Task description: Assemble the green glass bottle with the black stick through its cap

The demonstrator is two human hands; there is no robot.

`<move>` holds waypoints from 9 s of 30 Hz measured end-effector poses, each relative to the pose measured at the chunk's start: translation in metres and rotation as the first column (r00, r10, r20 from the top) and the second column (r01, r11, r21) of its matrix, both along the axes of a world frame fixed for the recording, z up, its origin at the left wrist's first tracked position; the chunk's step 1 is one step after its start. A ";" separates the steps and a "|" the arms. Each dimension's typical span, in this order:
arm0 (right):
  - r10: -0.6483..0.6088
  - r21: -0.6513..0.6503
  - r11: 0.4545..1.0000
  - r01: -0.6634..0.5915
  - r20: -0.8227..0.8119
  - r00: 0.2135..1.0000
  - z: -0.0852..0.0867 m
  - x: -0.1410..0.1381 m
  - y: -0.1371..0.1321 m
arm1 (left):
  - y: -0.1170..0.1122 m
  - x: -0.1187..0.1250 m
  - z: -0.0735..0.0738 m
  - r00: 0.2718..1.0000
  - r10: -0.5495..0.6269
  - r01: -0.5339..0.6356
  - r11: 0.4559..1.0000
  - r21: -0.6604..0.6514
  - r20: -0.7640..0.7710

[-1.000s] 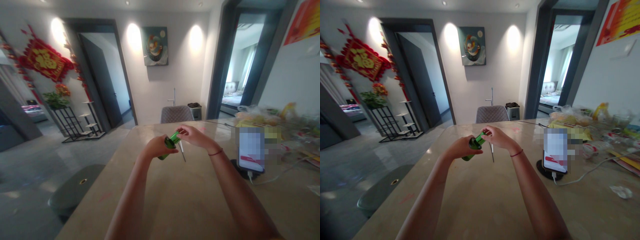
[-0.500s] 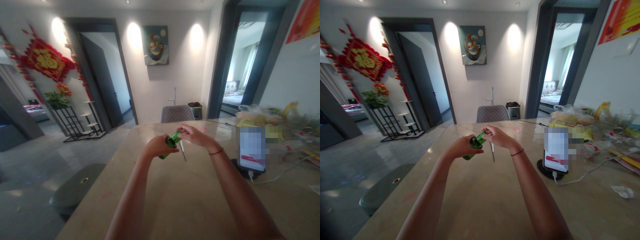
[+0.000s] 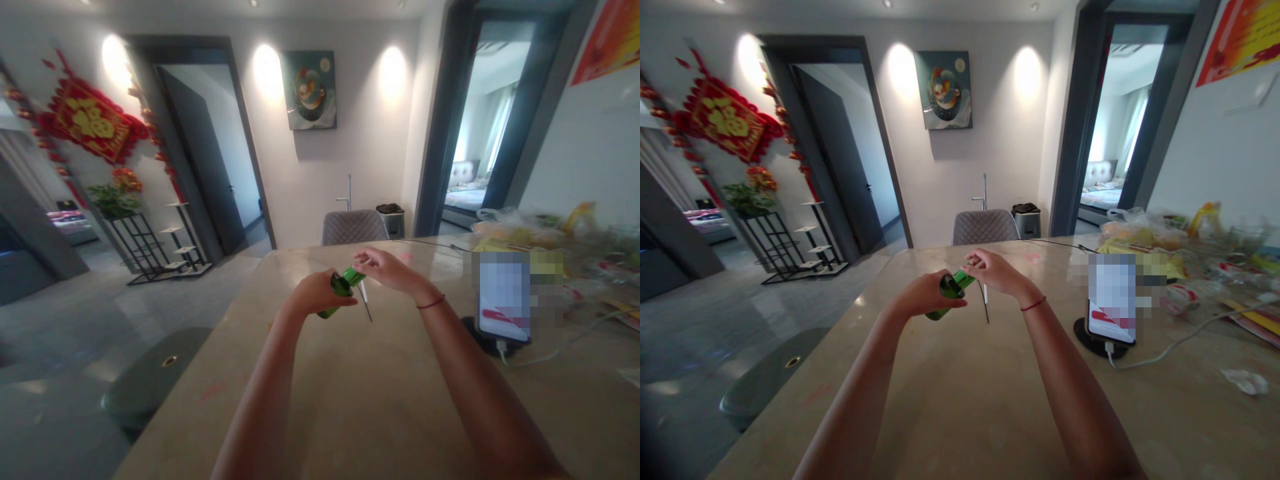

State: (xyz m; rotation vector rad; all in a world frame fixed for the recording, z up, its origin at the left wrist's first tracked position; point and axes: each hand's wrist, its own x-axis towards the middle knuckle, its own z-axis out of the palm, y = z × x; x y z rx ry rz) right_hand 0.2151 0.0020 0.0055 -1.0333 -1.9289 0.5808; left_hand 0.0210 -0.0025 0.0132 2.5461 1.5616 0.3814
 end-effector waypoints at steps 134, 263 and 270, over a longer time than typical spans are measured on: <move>0.036 -0.105 0.994 -0.039 -0.030 0.999 0.006 0.005 -0.009 | -0.002 -0.001 0.006 0.994 -0.076 0.078 0.997 -0.020 0.076; 0.049 -0.009 0.999 -0.050 -0.084 0.995 -0.002 -0.007 -0.003 | 0.000 -0.004 0.008 0.996 -0.043 0.042 0.999 0.009 0.083; 0.072 -0.007 0.997 -0.072 -0.060 0.996 -0.004 -0.002 0.001 | -0.001 -0.008 0.007 0.996 -0.046 0.044 0.999 0.026 0.081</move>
